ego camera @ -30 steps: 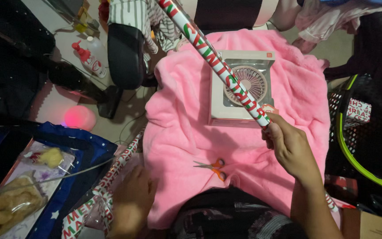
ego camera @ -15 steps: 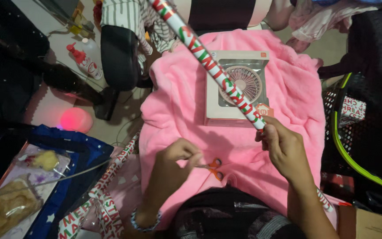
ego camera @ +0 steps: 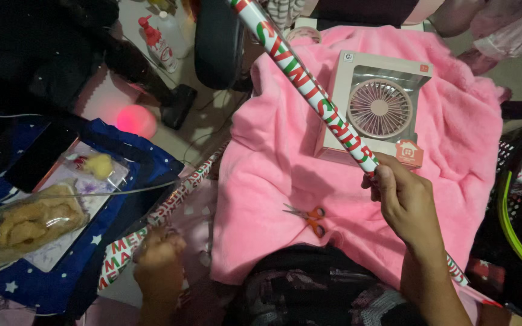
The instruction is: The person wraps a small boxed fan with Christmas-themed wrapping paper. They unroll the paper, place the box on it, fold the paper around the box, and secure the folds with tape. Scissors are used to cut tape.
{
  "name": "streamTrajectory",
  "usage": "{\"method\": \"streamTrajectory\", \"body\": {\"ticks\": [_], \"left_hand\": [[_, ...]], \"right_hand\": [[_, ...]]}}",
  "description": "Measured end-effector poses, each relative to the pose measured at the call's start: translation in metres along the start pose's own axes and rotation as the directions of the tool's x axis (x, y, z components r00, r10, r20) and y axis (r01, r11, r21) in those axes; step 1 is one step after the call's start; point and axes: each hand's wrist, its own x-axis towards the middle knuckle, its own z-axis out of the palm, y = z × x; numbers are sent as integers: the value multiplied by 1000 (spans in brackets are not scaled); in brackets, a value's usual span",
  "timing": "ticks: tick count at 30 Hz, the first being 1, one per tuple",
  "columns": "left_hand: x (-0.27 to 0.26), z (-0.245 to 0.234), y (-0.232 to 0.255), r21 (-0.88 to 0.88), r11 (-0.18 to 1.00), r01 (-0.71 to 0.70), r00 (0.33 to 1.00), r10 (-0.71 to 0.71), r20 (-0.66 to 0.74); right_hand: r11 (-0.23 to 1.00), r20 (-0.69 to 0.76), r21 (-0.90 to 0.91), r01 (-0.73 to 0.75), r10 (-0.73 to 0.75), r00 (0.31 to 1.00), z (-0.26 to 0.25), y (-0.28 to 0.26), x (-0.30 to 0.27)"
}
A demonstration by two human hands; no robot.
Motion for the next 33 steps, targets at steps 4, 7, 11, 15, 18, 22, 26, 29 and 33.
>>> {"method": "streamTrajectory", "body": {"ticks": [4,7,11,15,18,22,26,29,33], "left_hand": [[-18,27,-1,235,960,150,907,-228,354],[-27,51,-9,185,970,160,875,-226,427],[-37,72,-26,16,987,159,898,-151,414],[-45,93,-33,-247,963,108,962,-38,271],[-45,110,-34,-74,992,100,934,-68,350],[-40,117,-30,111,990,82,851,-128,510],[-25,80,-19,52,998,19,749,-48,661],[-3,23,0,3,992,-126,786,98,611],[46,-47,58,-124,949,-289,952,298,63]], "right_hand": [[1000,4,1,-12,12,1000,1,-2,-2],[1000,10,1,-10,10,1000,-1,-2,-3],[1000,-3,-12,-11,11,1000,-4,0,-3],[1000,0,6,3,-3,1000,-4,1,-3],[1000,4,5,-19,19,1000,-4,1,-3],[999,-5,-6,-35,35,999,-9,3,-4],[999,-14,-22,-40,40,999,-10,5,-3],[999,-33,-41,-32,31,999,-10,3,-3],[996,-48,-91,-16,11,999,-8,-1,-3]]}}
